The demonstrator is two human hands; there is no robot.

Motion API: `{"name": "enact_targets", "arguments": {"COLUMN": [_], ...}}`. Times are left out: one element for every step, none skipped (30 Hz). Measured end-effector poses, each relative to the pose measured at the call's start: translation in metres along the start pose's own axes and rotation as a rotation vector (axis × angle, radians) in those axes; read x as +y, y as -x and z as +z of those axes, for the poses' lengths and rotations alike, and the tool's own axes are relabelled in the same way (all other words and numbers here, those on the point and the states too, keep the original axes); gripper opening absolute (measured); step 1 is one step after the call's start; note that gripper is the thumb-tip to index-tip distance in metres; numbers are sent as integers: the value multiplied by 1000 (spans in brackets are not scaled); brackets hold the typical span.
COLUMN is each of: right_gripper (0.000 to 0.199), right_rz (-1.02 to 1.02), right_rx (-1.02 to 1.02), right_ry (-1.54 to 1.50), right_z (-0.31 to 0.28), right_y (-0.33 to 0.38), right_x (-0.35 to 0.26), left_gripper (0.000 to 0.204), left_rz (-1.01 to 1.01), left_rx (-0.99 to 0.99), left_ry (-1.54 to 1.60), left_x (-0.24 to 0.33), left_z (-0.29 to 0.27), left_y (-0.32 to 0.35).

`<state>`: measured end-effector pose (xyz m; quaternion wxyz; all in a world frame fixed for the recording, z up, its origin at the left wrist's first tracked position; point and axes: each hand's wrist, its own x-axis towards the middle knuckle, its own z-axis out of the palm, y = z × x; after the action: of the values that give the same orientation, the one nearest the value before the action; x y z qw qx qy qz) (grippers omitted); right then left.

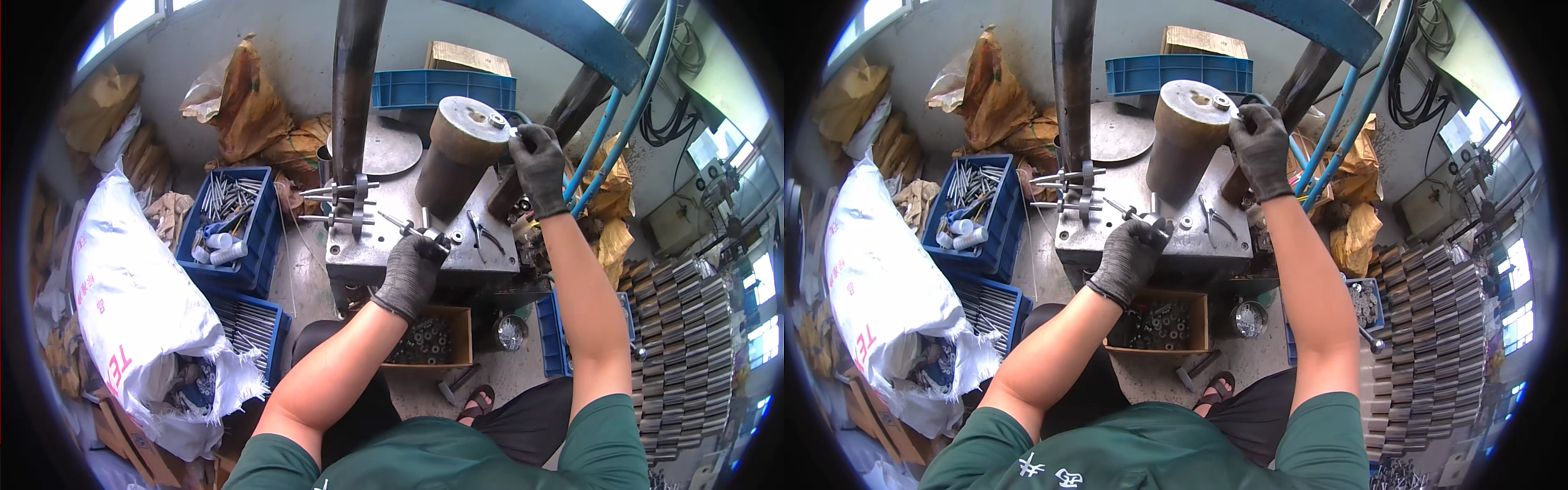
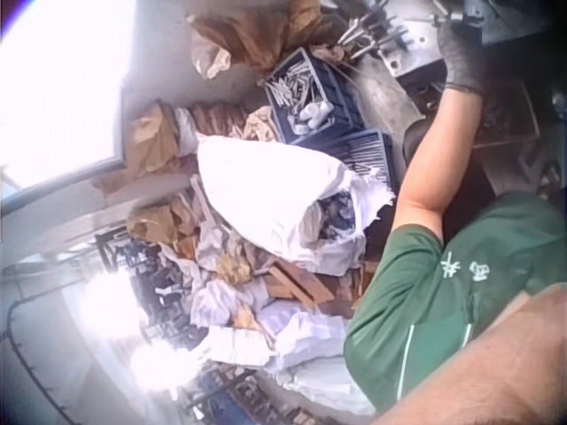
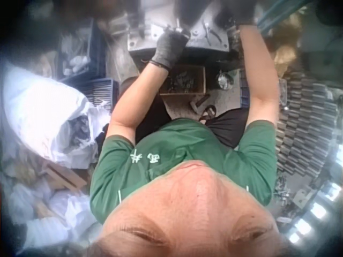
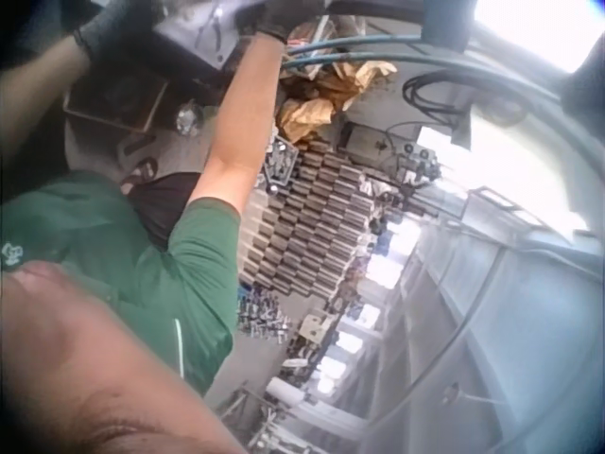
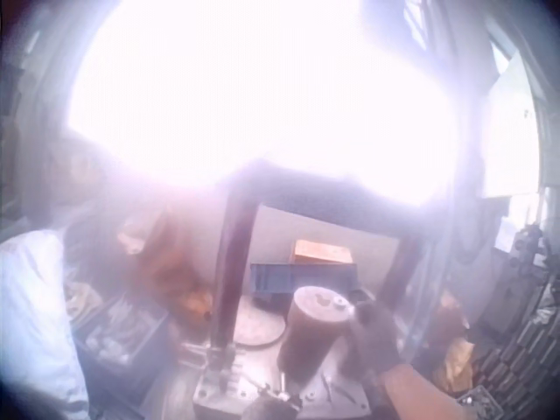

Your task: Operating an industrial press to assemble small metal components and hardware.

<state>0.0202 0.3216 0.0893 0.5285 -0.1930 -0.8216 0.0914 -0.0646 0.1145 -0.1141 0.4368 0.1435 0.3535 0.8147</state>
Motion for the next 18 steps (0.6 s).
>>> {"name": "enact_targets", "arguments": {"right_gripper": [16, 18, 20, 25, 25, 27, 29, 32, 32, 32, 31, 31, 31, 31, 31, 31, 31, 31], "right_rz": [-6, 60, 125, 179, 175, 189, 203, 166, 166, 148, 130, 131, 157, 183, 185, 163, 140, 143], "right_rx": [6, -1, -7, -28, -27, -70, -113, -156, -157, -156, -156, -157, -167, -175, -172, -170, -167, -163], "right_ry": [-2, 46, 83, 95, 88, 79, 72, 125, 123, 128, 130, 127, 144, 162, 161, 199, 235, 233], "right_z": [8, 8, 8, 10, 15, 21, 25, 27, 29, 31, 34, 35, 35, 34, 34, 34, 34, 34], "right_y": [-13, -21, -27, -31, -33, -35, -36, -36, -36, -35, -34, -34, -34, -34, -34, -34, -33, -31], "right_x": [2, 15, 21, 18, 17, 16, 15, 21, 21, 21, 18, 15, 13, 11, 9, 6, 5, 5], "left_gripper": [15, 15, 15, 17, 19, 25, 25, 27, 29, 29, 29, 30, 30, 30, 30, 30, 31, 31], "left_rz": [244, 117, 120, 155, 191, 197, 202, 20, -163, -163, -166, -170, -169, -145, -121, -122, -116, -109], "left_rx": [-65, -81, -94, -112, -124, -137, -135, -34, 69, 70, 76, 81, 83, 79, 74, 73, 84, 95], "left_ry": [-578, -433, -431, -515, -600, -503, -505, -125, 257, 256, 248, 240, 238, 222, 204, 201, 202, 203], "left_x": [-10, -4, 7, 21, 29, 25, 27, 38, 45, 47, 49, 50, 49, 48, 47, 47, 48, 49], "left_z": [-4, 12, 26, 35, 36, 32, 32, 42, 47, 49, 49, 49, 49, 50, 50, 51, 53, 54], "left_y": [-2, 3, 12, 22, 29, 26, 25, 27, 30, 30, 30, 31, 31, 32, 33, 33, 35, 36]}}
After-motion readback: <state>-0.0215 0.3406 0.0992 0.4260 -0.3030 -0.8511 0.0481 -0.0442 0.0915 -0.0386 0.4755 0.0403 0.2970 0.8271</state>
